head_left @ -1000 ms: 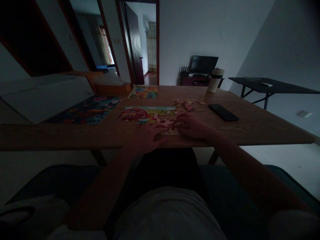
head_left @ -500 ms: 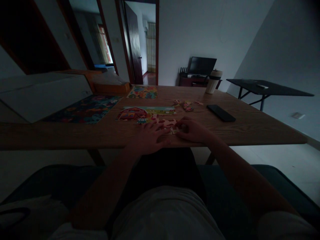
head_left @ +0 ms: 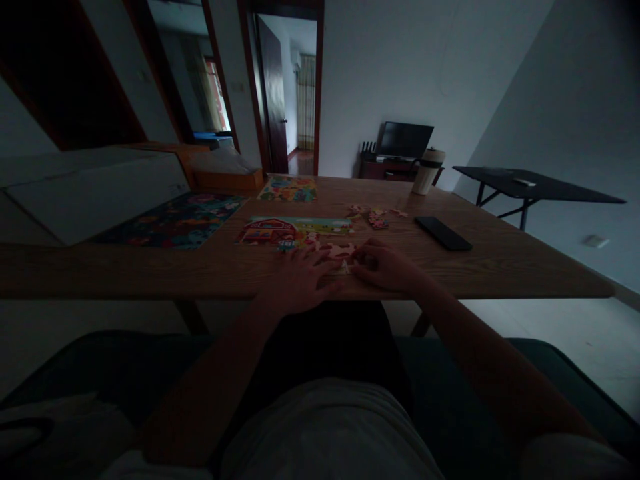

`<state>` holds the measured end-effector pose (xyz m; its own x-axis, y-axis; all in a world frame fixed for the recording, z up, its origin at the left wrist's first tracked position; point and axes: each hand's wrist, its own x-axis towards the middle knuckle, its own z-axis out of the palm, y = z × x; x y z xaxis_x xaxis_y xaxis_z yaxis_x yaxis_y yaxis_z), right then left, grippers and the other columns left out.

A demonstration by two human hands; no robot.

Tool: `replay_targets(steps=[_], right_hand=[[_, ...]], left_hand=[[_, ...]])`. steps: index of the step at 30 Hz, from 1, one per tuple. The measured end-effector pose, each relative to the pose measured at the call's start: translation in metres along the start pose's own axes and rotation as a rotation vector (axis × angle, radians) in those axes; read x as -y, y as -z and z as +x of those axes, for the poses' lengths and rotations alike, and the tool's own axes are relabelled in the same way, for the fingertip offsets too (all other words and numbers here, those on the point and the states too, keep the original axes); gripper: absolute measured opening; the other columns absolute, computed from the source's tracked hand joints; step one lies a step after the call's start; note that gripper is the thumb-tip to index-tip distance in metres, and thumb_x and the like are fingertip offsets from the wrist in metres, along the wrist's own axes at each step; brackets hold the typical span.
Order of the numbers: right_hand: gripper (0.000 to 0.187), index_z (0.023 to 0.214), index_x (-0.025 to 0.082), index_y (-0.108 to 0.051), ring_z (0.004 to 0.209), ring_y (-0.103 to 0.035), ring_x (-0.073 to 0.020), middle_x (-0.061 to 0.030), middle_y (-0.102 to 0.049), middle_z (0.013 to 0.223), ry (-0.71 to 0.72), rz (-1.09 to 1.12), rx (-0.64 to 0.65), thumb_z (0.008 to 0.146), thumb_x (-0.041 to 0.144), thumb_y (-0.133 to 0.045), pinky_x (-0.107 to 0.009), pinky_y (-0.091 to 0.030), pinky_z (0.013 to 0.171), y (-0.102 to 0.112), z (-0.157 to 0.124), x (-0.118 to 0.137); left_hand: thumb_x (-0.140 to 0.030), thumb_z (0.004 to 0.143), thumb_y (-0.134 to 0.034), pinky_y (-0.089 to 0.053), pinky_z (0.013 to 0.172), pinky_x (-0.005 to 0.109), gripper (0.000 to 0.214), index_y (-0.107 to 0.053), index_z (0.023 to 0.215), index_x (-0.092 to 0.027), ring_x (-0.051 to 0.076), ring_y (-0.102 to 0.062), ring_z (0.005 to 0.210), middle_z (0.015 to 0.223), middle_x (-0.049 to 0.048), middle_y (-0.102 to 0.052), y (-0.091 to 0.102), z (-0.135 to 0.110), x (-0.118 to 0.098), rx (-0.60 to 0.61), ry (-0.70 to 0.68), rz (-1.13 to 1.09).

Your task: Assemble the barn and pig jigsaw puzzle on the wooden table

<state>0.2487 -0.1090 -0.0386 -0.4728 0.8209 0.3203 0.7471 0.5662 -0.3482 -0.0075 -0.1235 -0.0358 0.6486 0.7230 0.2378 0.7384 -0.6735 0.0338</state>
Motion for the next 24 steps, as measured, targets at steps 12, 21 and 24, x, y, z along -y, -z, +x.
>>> replay_targets(steps=[12,21,24], right_hand=[[0.037,0.121,0.024,-0.071,0.082,-0.064,-0.0195,-0.0088,-0.064,0.107,-0.042,-0.078,0.003,0.095,0.048,-0.059,-0.034,-0.05,0.079,-0.0005,-0.0008,-0.0014],[0.043,0.134,0.03,-0.069,0.091,-0.063,-0.0219,-0.0092,-0.061,0.11,0.026,-0.129,0.059,0.1,0.05,-0.051,-0.038,-0.047,0.089,0.0007,-0.0019,-0.0014],[0.045,0.136,0.031,-0.067,0.091,-0.062,-0.0224,-0.0094,-0.06,0.108,0.047,-0.179,0.059,0.102,0.051,-0.046,-0.039,-0.046,0.089,0.0016,-0.0018,0.0005]], left_hand=[[-0.061,0.103,-0.037,-0.023,0.118,0.062,0.055,-0.053,0.148,-0.035,0.039,-0.026,0.15,0.162,0.0057,-0.04,0.0003,0.0019,0.0014,0.041,-0.023,-0.027],[-0.062,0.103,-0.036,-0.026,0.117,0.06,0.056,-0.051,0.149,-0.034,0.036,-0.028,0.15,0.161,0.0063,-0.041,-0.0006,0.0025,0.0021,0.039,-0.025,-0.026],[-0.061,0.103,-0.037,-0.026,0.116,0.061,0.057,-0.047,0.153,-0.034,0.037,-0.028,0.15,0.161,0.0068,-0.041,-0.0014,0.0024,0.002,0.035,-0.019,-0.022]])
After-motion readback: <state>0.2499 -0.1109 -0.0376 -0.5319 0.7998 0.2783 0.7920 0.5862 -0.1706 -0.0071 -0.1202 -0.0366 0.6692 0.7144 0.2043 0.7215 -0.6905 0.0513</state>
